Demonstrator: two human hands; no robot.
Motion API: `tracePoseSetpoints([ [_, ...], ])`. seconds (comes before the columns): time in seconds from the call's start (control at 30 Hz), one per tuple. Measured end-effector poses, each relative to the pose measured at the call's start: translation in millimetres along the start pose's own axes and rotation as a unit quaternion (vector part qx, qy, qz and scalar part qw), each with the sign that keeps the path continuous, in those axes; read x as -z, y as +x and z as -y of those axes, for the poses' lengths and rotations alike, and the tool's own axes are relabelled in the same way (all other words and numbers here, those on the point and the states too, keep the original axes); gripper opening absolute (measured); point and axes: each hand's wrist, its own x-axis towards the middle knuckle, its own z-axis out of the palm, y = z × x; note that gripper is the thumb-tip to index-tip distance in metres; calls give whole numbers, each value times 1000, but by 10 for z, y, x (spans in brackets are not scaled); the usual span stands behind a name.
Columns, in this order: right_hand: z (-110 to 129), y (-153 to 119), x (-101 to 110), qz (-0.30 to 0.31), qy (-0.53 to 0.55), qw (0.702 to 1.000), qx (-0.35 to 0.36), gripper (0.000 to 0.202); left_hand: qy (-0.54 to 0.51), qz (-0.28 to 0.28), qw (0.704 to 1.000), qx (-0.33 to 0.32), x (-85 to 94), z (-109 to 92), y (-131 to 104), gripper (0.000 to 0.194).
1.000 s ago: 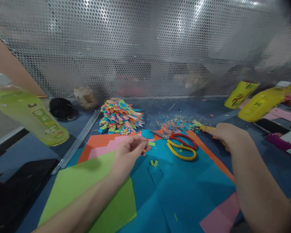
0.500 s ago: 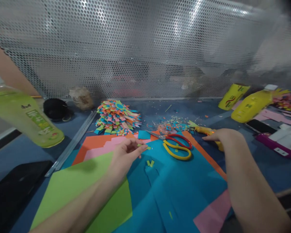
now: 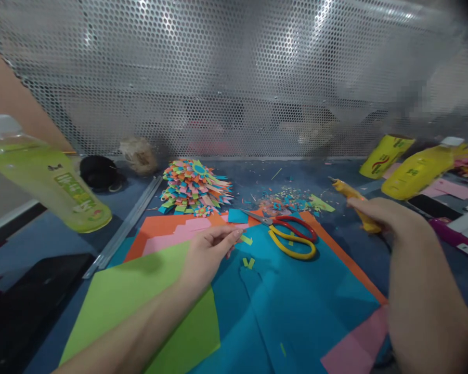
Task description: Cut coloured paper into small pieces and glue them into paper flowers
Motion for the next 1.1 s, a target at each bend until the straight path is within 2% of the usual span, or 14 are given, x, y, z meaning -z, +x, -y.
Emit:
tracePoseSetpoints([
  [0.1, 230, -122, 71, 46, 1, 999, -20, 37, -4, -3, 1000, 4, -5, -14, -3, 23],
  [0.2, 552, -313, 36, 59, 20, 997, 49, 35, -21, -11, 1000, 13, 3, -27, 10, 20],
  [0.27, 770, -473, -50, 34, 25, 991, 125, 32, -37, -19, 999, 20, 25, -29, 29, 18],
  [0.33, 939, -634, -152, -14, 29, 980, 197, 39, -51, -27, 998, 24, 62, -26, 55, 18],
  [0.4, 1034, -758, -242, -60, 29, 958, 279, 38, -60, -35, 997, 23, 111, -20, 86, 18],
  [0.53, 1063, -830, -367, -114, 8, 932, 344, 32, -62, -57, 996, 16, 195, -11, 140, 19],
  [0.67, 1062, -824, -430, -101, -35, 913, 393, 25, -49, -74, 996, 10, 216, -24, 150, 19],
  [0.93, 1087, -867, -414, -125, -50, 891, 434, 17, -26, -78, 997, 2, 205, -64, 118, 19],
  [1.1, 1078, -857, -418, -125, -49, 889, 438, 17, -24, -79, 997, 2, 206, -61, 131, 19],
])
